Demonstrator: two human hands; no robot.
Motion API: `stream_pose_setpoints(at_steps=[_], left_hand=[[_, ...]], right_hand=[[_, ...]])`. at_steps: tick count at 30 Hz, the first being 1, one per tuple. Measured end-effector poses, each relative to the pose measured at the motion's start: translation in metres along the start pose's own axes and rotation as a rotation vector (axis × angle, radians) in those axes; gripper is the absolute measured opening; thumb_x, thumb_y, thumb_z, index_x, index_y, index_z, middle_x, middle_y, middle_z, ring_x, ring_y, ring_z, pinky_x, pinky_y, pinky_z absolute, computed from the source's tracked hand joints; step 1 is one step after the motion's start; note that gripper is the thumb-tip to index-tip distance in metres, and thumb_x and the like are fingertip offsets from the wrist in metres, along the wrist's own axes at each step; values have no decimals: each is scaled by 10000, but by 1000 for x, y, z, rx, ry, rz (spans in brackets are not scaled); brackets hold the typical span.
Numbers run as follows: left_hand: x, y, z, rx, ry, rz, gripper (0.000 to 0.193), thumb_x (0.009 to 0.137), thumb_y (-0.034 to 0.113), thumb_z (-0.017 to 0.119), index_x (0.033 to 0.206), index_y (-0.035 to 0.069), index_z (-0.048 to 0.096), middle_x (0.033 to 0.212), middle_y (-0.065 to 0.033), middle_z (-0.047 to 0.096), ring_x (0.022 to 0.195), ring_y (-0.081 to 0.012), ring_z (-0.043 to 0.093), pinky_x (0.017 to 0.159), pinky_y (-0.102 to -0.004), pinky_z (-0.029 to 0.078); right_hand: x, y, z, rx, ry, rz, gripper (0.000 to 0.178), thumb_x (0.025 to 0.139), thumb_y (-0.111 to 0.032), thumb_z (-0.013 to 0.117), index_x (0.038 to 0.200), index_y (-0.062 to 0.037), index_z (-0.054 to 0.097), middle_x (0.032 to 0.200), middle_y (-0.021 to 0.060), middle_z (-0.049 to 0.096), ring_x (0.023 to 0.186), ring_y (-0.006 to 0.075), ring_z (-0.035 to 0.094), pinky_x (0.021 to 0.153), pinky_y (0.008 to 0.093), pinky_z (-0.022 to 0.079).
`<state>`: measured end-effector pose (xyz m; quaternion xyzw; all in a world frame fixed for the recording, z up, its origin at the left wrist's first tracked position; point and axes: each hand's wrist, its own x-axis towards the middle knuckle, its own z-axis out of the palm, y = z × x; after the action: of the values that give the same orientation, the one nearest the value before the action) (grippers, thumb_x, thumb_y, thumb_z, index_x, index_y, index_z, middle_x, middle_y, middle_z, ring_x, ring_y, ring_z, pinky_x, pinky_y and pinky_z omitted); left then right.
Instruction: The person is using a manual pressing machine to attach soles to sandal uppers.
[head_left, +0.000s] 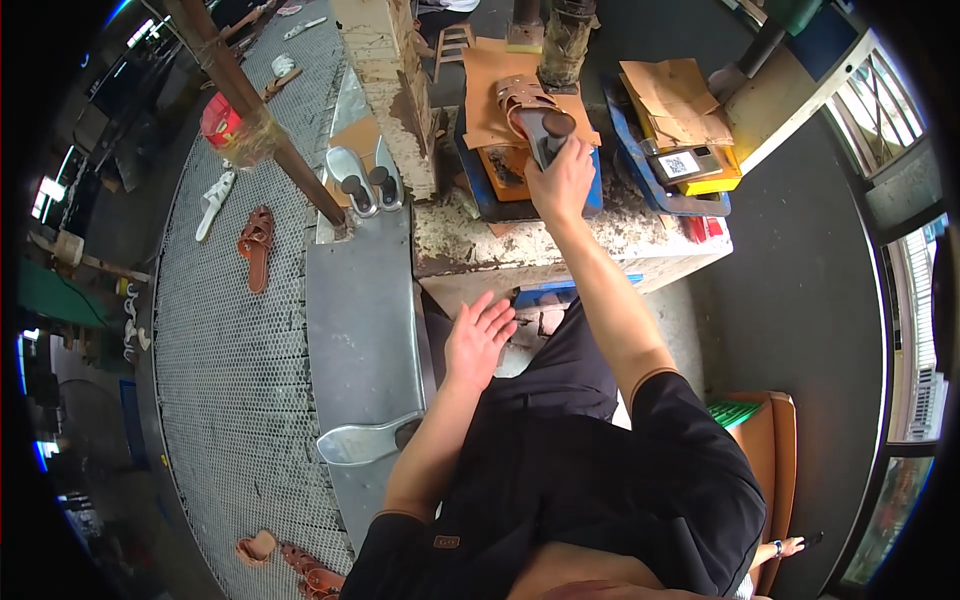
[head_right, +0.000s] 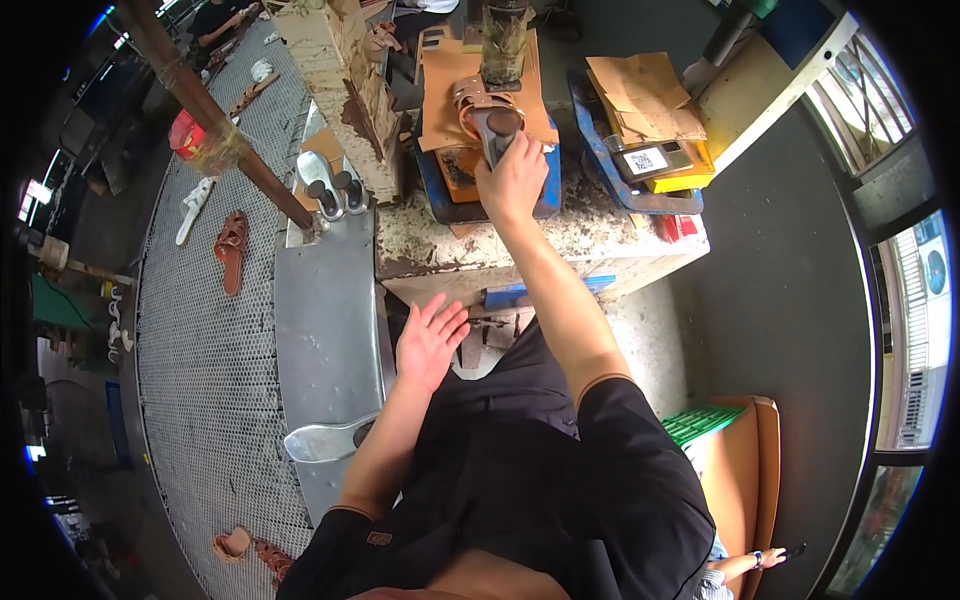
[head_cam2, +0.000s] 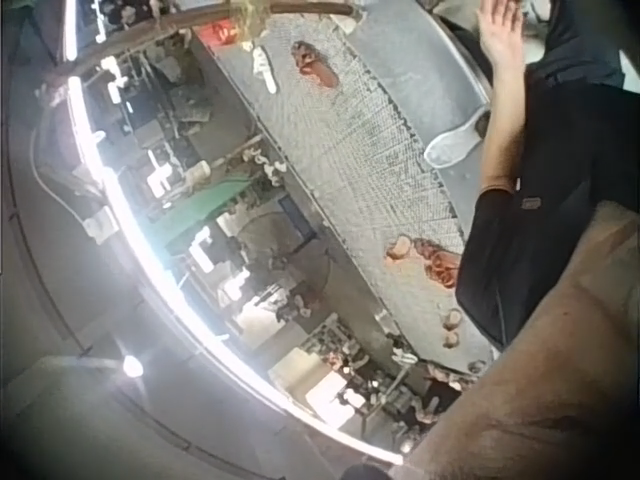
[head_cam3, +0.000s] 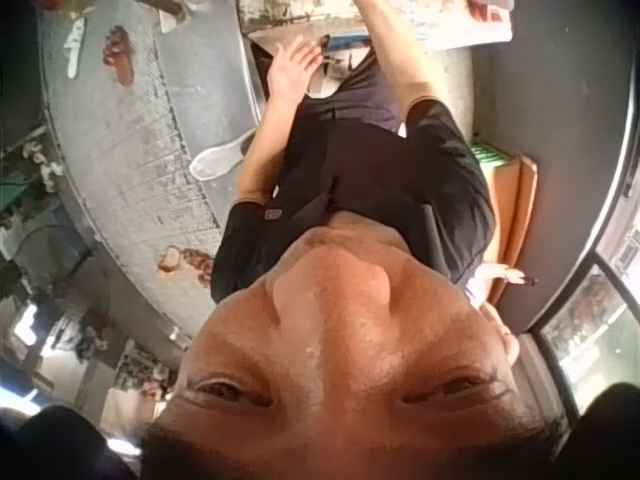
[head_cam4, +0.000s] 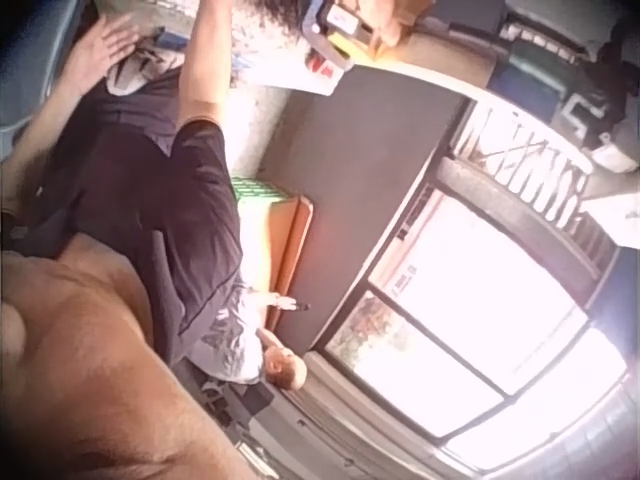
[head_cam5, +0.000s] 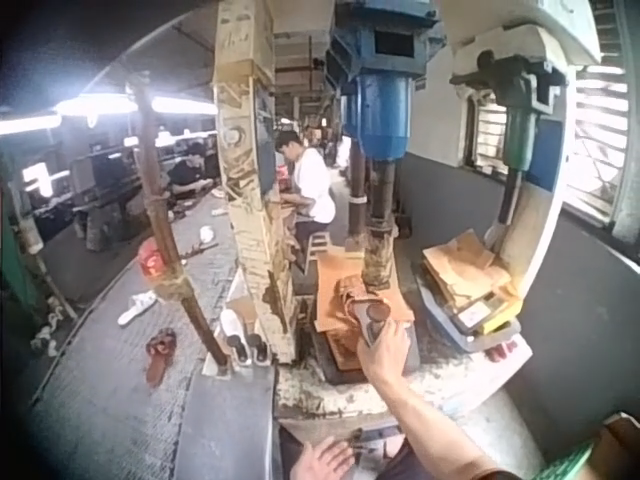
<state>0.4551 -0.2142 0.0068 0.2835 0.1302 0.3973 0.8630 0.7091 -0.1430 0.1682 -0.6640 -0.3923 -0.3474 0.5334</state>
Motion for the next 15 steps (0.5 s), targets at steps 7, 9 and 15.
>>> stream_pose_setpoints(at_steps=[7,9,15], left_hand=[[-37,22,-33,30,106,-2,632,1144,533,491,1492,8,544,1343,-189,675,1266,-333,639,1112,-485,497],[-45,27,-32,40,142,-3,606,1144,530,494,1451,13,569,1318,-180,681,1256,-327,641,1108,-483,499],[-51,40,-33,41,151,12,566,1142,504,506,1420,18,589,1293,-187,691,1225,-342,660,1094,-502,519]], right_hand=[[-6,-2,19,-128,20,14,767,744,-194,849,1402,35,530,1235,234,609,1100,440,614,983,550,479],[6,2,28,-95,58,13,751,747,-185,851,1394,34,539,1238,242,604,1100,452,604,981,545,484],[1,-7,12,12,4,-1,825,804,-193,887,1483,38,481,1407,281,545,1266,483,540,1086,584,443]])
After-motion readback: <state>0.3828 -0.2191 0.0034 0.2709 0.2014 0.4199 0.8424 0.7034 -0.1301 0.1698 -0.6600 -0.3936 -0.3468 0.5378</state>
